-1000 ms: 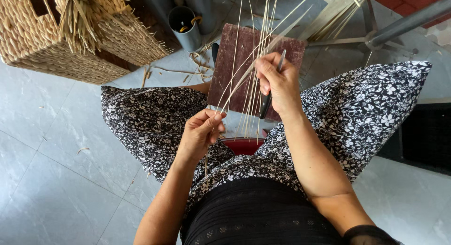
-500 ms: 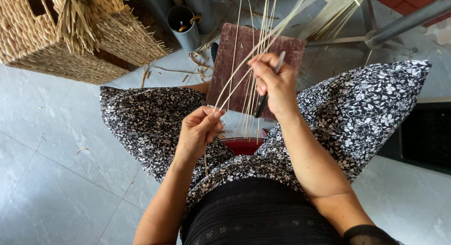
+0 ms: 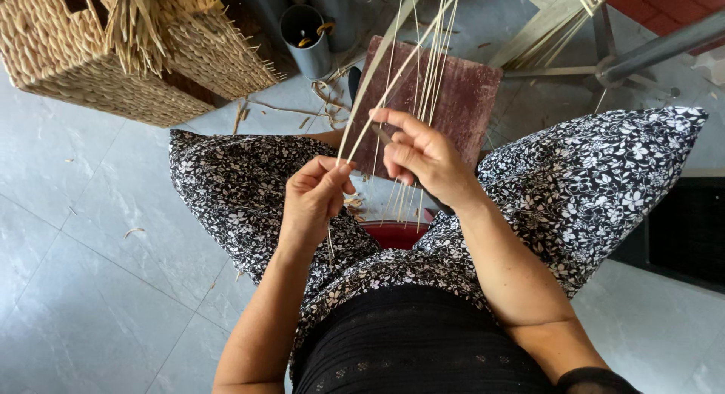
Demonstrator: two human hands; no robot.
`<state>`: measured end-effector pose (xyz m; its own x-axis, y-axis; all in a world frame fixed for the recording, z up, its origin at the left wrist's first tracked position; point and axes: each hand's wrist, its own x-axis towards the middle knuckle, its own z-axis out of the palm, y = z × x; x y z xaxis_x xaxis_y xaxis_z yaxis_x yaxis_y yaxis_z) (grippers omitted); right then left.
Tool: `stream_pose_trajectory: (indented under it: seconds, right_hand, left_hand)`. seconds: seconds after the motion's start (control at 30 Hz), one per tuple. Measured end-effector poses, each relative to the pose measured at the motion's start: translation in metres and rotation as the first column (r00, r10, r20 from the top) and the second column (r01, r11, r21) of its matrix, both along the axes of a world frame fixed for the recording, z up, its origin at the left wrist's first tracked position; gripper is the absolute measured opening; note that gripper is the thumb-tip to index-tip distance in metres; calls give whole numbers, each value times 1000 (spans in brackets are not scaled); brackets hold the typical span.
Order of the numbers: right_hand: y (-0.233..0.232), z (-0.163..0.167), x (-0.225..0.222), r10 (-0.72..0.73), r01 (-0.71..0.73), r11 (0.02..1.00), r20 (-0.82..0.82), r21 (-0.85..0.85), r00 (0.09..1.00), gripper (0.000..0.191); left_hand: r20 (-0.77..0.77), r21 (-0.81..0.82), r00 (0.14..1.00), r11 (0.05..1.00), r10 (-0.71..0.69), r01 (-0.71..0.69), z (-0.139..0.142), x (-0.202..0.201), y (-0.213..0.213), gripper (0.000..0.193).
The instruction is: The person sits on the floor and splits thin bamboo strips with a small knife, shaving and drawing each strip through the blade to split it lengthwise into narrower strands. Finished strands are laid onto a red board on their lap, and scrap pieces are set aside on the floor.
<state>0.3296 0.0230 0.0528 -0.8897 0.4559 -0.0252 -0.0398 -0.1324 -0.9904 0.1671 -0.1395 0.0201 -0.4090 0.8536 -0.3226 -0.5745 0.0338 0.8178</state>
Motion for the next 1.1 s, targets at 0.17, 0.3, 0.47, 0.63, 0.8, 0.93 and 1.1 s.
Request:
stream_pose_trajectory:
  seconds: [0.17, 0.3, 0.47, 0.63, 0.8, 0.93, 1.1]
  right_hand:
    - [-5, 3, -4, -58, 54, 992, -38, -117, 998, 35]
    - [-1, -6, -8, -164, 163, 985, -15, -61, 986, 25]
    - [17, -15, 0, -311, 312, 950, -37, 20, 950, 18]
    - [32, -12, 12, -396, 399, 917, -83, 15, 914, 14]
    - [38, -4, 21, -456, 458, 889, -96, 2, 885, 18]
    - [44, -2, 25, -489, 492, 870, -83, 22, 868, 16]
    - [58, 0, 37, -543, 553, 832, -135, 47, 828, 15]
  left_hand:
    - [-113, -82, 992, 995, -63, 54, 3, 3, -1, 12]
    - [-114, -100, 990, 992, -83, 71, 3, 1, -4, 12]
    - [-92, -110, 990, 989, -107, 97, 4, -5, -13, 11]
    - [-68, -126, 988, 983, -140, 131, 9, -11, -24, 10]
    - [-33, -88, 984, 981, -178, 174, 13, -18, -32, 9]
    - [-14, -98, 984, 980, -178, 176, 14, -23, -36, 8]
    - [-32, -122, 984, 978, -176, 171, 18, -33, -47, 9]
